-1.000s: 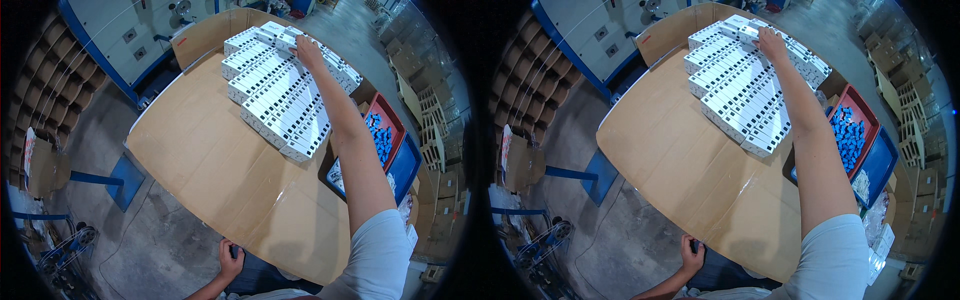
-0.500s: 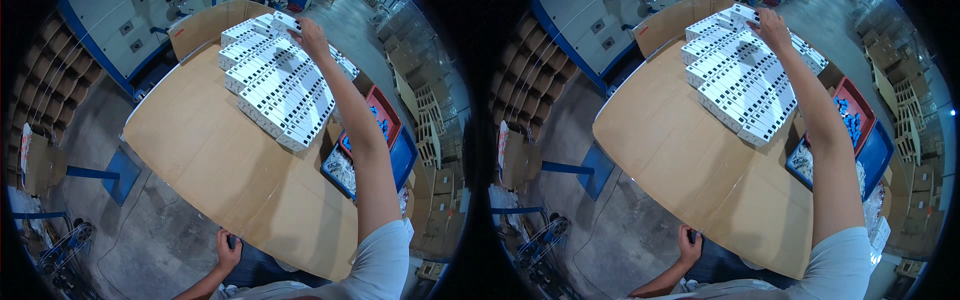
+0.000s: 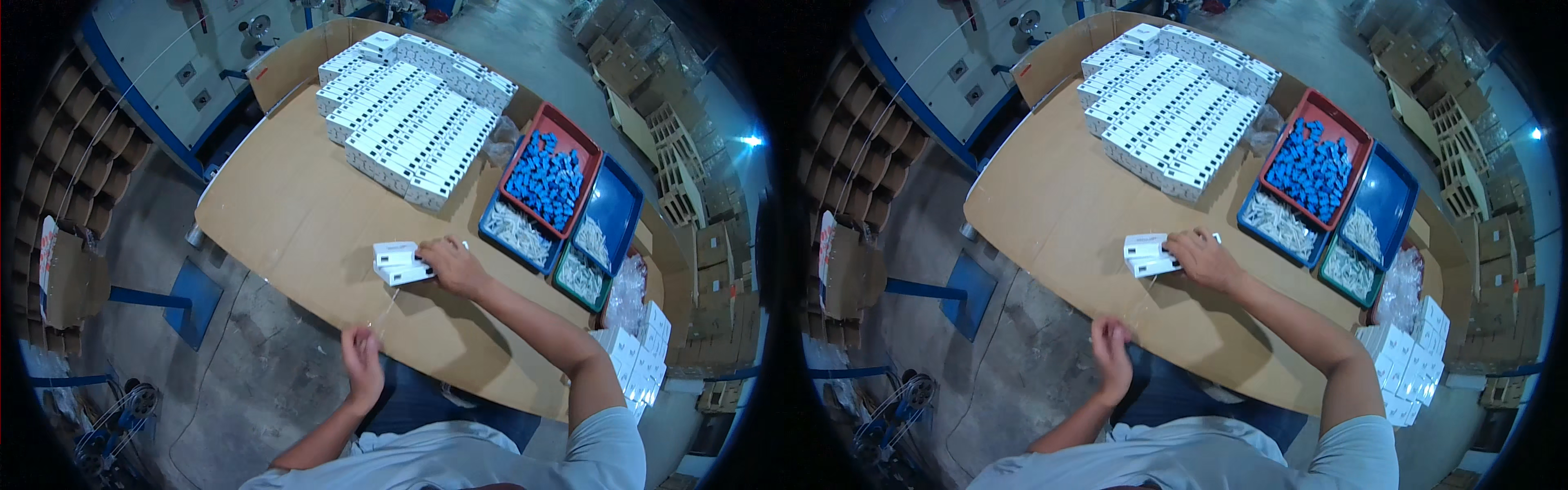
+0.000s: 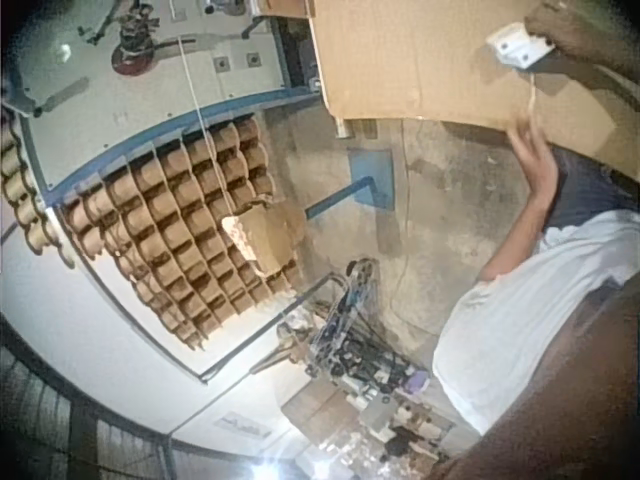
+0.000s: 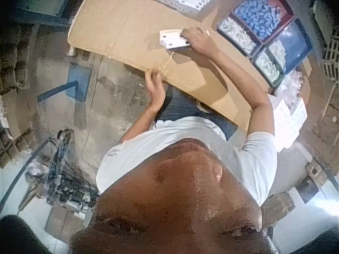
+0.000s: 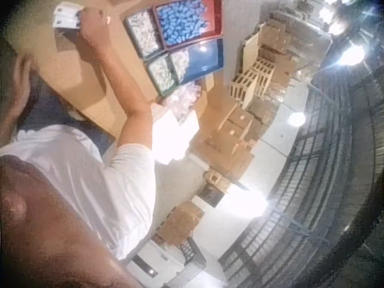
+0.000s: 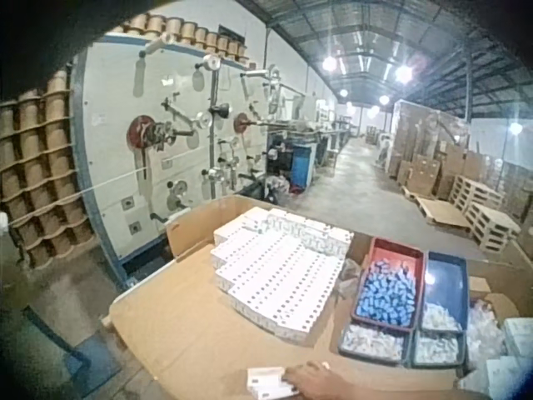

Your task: Sort small plastic bags into cardboard boxes at a warehouse workstation.

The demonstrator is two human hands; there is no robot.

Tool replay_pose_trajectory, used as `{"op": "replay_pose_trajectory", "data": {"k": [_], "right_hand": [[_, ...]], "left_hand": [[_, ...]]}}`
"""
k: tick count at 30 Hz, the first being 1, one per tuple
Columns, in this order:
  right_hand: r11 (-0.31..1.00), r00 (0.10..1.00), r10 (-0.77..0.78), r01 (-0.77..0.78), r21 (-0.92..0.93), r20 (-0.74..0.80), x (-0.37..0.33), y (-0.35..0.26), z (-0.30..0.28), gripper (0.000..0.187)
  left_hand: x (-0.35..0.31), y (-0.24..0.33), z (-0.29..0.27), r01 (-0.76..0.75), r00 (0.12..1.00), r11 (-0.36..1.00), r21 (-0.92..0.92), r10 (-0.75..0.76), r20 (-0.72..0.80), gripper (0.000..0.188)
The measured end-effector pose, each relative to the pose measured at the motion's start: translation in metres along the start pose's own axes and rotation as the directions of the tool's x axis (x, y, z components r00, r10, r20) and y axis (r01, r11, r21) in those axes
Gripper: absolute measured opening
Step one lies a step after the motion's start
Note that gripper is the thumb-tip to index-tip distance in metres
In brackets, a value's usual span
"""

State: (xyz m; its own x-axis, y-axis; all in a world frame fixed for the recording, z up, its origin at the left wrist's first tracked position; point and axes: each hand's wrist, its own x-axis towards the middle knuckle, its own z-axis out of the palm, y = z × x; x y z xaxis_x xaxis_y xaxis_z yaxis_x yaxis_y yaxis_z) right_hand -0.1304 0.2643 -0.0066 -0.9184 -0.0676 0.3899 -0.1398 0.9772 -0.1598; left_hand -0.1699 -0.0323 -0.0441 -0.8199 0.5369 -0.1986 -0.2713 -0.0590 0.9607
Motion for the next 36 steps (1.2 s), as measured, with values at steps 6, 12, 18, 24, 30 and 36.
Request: {"op": "replay_pose_trajectory", "data": {"k": [6, 12, 18, 24, 30, 36], "right_hand": [[0.987, 0.986, -0.024, -0.002, -0.158, -0.166, -0.058, -0.057, 0.028, 0.055], [0.956, 0.952, 0.293, -0.289, 0.049, -0.095, -0.067, -0.091, 0.013, 0.049], [0.867, 0.815, 0.499, -0.468, 0.171, -0.295, -0.096, -0.09, 0.019, 0.062], [0.569, 0.535, 0.822, -0.786, 0.241, -0.196, -0.071, -0.078, 0.012, 0.074], [0.418, 0.511, 0.86, -0.715, 0.561, 0.011, -0.099, -0.073, -0.014, 0.083], [0.577, 0.806, 0.588, -0.363, 0.732, -0.064, -0.14, -0.137, -0.082, 0.095]], "left_hand": [[0.094, -0.031, 0.07, 0.006, 0.989, 0.999, -0.032, -0.01, -0.149, 0.05], [0.09, -0.034, 0.056, -0.21, 0.978, 0.932, 0.294, 0.199, 0.067, 0.054], [0.083, -0.034, 0.062, -0.392, 0.885, 0.528, 0.753, 0.441, 0.152, 0.062], [0.084, -0.035, 0.051, -0.386, 0.891, 0.529, 0.756, 0.428, 0.155, 0.065], [0.059, -0.012, 0.061, -0.425, 0.82, 0.603, 0.676, 0.573, 0.004, 0.058], [-0.014, 0.084, 0.11, 0.74, 0.474, 0.658, 0.138, -0.656, 0.587, 0.06]]}}
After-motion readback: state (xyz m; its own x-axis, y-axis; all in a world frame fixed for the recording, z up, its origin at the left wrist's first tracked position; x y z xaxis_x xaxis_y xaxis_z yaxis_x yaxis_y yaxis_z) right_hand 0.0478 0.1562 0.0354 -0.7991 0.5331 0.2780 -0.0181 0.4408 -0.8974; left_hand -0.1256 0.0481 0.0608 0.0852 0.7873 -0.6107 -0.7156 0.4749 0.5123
